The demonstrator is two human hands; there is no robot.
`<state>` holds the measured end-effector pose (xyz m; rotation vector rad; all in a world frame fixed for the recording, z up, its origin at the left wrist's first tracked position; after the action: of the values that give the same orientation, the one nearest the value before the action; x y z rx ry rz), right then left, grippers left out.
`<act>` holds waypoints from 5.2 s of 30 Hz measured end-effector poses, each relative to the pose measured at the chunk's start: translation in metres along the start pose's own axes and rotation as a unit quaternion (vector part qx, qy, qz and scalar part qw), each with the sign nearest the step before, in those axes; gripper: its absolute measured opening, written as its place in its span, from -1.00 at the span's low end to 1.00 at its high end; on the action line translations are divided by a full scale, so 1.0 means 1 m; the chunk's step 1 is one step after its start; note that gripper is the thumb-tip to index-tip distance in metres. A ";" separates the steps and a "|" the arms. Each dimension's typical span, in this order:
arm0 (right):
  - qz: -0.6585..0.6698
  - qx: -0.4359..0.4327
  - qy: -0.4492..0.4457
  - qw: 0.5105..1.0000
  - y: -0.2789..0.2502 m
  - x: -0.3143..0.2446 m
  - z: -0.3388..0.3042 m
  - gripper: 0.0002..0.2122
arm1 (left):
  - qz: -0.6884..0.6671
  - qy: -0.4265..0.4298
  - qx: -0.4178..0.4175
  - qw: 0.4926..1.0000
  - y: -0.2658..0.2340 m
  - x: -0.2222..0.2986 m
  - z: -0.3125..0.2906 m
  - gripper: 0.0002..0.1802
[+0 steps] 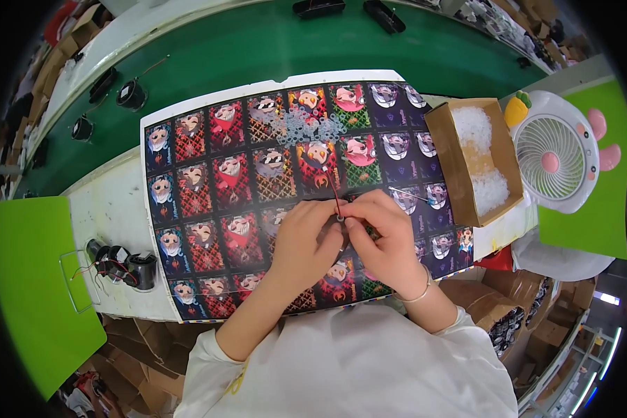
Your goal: The person assembles small electronic fan components by threading wires through small rubber rings, attaching the rings to the component bodies by hand, and placing the assembled units onto a conveyor belt.
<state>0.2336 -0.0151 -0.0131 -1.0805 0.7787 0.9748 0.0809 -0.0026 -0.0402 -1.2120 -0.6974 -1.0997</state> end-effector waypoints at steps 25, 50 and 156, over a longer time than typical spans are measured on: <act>-0.078 -0.052 -0.032 0.995 -0.019 -0.001 -0.014 -0.88 | -0.008 0.008 -0.012 1.000 0.000 -0.001 -0.003 -0.60; -0.223 -0.169 -0.120 0.953 -0.019 -0.009 0.031 -0.90 | 0.021 -0.024 -0.003 0.999 0.008 0.004 0.004 -0.74; -0.092 -0.022 -0.042 0.995 -0.022 -0.009 -0.005 -0.73 | -0.070 -0.022 -0.026 0.997 0.009 0.004 -0.019 -0.65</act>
<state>0.2505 -0.0252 0.0011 -1.1218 0.5804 0.8769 0.0880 -0.0224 -0.0447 -1.2499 -0.8002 -1.2171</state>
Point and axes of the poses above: each hand's wrist, its own z-axis towards the middle knuckle, its own y-axis out of the palm, x = y × z, the point moved 2 cm from there along z, towards the middle knuckle, and after that the axes turned 11 degrees about x, right-handed, at the moved point
